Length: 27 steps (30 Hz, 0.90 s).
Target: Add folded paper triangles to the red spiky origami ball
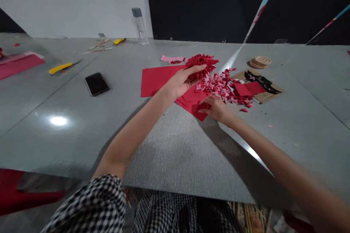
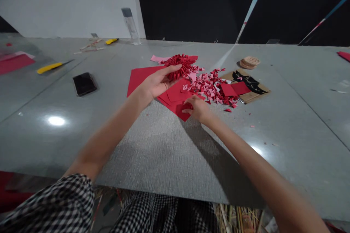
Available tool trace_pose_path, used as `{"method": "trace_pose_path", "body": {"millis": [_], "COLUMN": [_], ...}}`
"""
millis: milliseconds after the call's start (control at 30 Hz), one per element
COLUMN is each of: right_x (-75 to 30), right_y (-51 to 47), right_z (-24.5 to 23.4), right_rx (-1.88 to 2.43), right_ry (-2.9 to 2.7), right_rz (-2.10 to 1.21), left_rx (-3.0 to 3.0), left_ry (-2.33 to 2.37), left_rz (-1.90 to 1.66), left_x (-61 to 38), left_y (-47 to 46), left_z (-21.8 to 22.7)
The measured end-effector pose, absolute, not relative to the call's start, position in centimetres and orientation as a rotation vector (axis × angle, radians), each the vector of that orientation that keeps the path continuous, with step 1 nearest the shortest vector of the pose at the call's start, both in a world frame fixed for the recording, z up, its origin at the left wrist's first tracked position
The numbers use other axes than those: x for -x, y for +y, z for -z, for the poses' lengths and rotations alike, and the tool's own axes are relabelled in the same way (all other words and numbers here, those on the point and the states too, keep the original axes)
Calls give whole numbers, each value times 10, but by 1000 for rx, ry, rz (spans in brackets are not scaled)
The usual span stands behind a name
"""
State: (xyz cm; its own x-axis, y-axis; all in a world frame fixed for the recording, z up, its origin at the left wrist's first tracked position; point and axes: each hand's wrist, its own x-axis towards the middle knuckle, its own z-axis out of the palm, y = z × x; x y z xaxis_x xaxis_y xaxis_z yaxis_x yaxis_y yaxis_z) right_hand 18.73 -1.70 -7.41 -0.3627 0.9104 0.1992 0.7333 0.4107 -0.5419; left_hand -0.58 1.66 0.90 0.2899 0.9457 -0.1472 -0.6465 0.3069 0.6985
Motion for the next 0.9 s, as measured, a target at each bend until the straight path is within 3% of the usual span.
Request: {"method": "trace_pose_path", "body": {"millis": [367,667,900], "right_x": [-189,-199,-183], "right_y": [-7,-2,14], "right_z": [84,62,77], "right_rx": [1518,1554,1575], "right_ry": [-2084,-2062,-2149], "right_rz": [-430,-534,-85], "left_rx": [-906,-696,-661], "left_ry": [625,612,642], "left_rz": [-1109,-1069,-1068], "left_x": [16,18,18], "left_y": [32,24,24], "left_z": [3,-11,-15]}}
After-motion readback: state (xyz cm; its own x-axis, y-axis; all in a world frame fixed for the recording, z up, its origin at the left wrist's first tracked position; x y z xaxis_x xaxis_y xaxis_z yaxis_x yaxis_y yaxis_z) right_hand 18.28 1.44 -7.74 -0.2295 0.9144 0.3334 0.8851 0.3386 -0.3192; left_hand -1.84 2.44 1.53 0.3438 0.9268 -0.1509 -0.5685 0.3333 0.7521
